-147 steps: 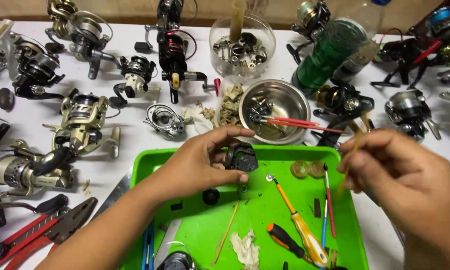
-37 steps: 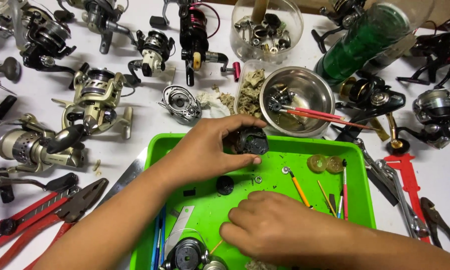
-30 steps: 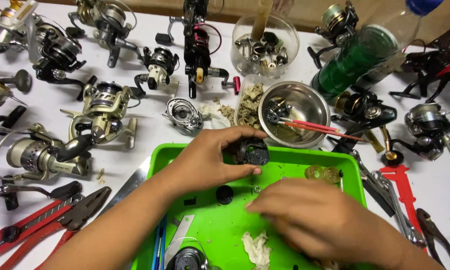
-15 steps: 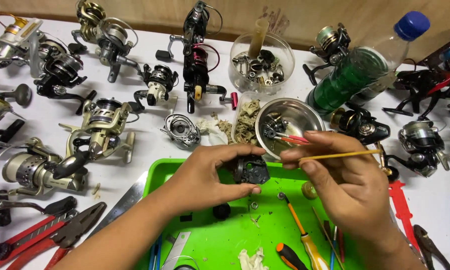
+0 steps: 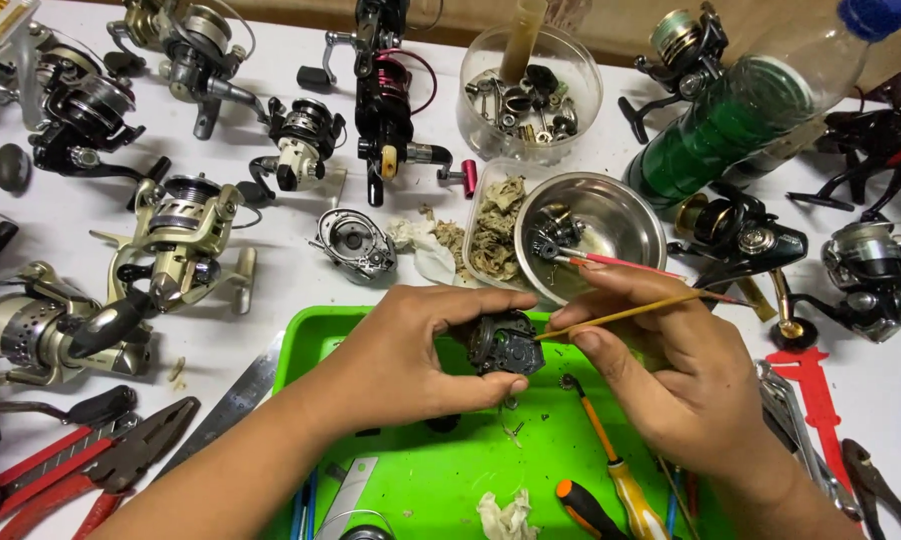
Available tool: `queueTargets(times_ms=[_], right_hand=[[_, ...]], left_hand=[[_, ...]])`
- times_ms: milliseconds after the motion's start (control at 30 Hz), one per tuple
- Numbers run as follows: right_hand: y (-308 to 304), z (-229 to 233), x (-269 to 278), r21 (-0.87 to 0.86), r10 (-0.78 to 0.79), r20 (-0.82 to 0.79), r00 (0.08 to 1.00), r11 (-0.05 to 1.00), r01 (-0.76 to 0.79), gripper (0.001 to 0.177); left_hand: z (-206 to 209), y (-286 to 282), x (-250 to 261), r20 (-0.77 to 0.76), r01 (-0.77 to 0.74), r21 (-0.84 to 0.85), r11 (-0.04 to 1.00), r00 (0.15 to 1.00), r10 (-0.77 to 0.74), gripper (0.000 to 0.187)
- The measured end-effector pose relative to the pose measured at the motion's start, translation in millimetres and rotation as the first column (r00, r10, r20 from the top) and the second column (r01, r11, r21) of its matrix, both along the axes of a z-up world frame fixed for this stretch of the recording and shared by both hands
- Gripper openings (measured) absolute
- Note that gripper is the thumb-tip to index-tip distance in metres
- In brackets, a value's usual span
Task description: Disassembling and inspecting the internal components of a fishing reel for maintenance or repair on a workbench.
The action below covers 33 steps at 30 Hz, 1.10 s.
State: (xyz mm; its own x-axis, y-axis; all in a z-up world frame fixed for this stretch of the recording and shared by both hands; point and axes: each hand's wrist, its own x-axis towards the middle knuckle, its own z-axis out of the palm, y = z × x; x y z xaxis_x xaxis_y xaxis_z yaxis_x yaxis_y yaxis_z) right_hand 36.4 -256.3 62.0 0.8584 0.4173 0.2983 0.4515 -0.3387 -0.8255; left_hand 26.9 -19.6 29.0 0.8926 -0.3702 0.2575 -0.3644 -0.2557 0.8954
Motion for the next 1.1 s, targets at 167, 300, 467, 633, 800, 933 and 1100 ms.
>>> queueTargets(times_ms=[167,300,467,633,800,933,1100], right_hand=[[-2,0,0,-0.162,0.014,0.088,0.996,0.987,0.0,0.043],[-3,1,-1,-0.251,0.014,0.169,0.986,0.967,0.03,0.042],[-3,0,-1,-0.239,0.112,0.286,0.952,0.97,-0.042,0.04],[-4,-3,0,-0.241,0.103,0.305,0.947,0.97,-0.028,0.042],[-4,-4,0,-0.25,0.095,0.322,0.942,0.968,-0.012,0.042],[-3,-2,1,-0.288,0.118,0.331,0.936,0.957,-0.019,0.04],[-2,-1,1,-0.273,0.115,0.312,0.943,0.962,-0.027,0.04]], left_hand=[[2,0,-1,0.005,0.008,-0.015,1.0,1.0,-0.008,0.053],[-2,-1,-2,0.049,0.01,-0.02,1.0,0.999,-0.009,0.054],[-5,-2,-2,0.163,0.025,0.028,0.999,0.986,-0.029,0.055],[-9,-2,-3,0.181,0.039,0.012,0.999,0.983,-0.041,0.055],[-6,-4,-4,0.226,0.032,0.001,0.999,0.974,-0.032,0.053],[-7,-5,-4,0.287,0.049,0.036,0.998,0.956,-0.058,0.052],[-7,-5,-5,0.276,0.051,0.041,0.998,0.959,-0.061,0.052]])
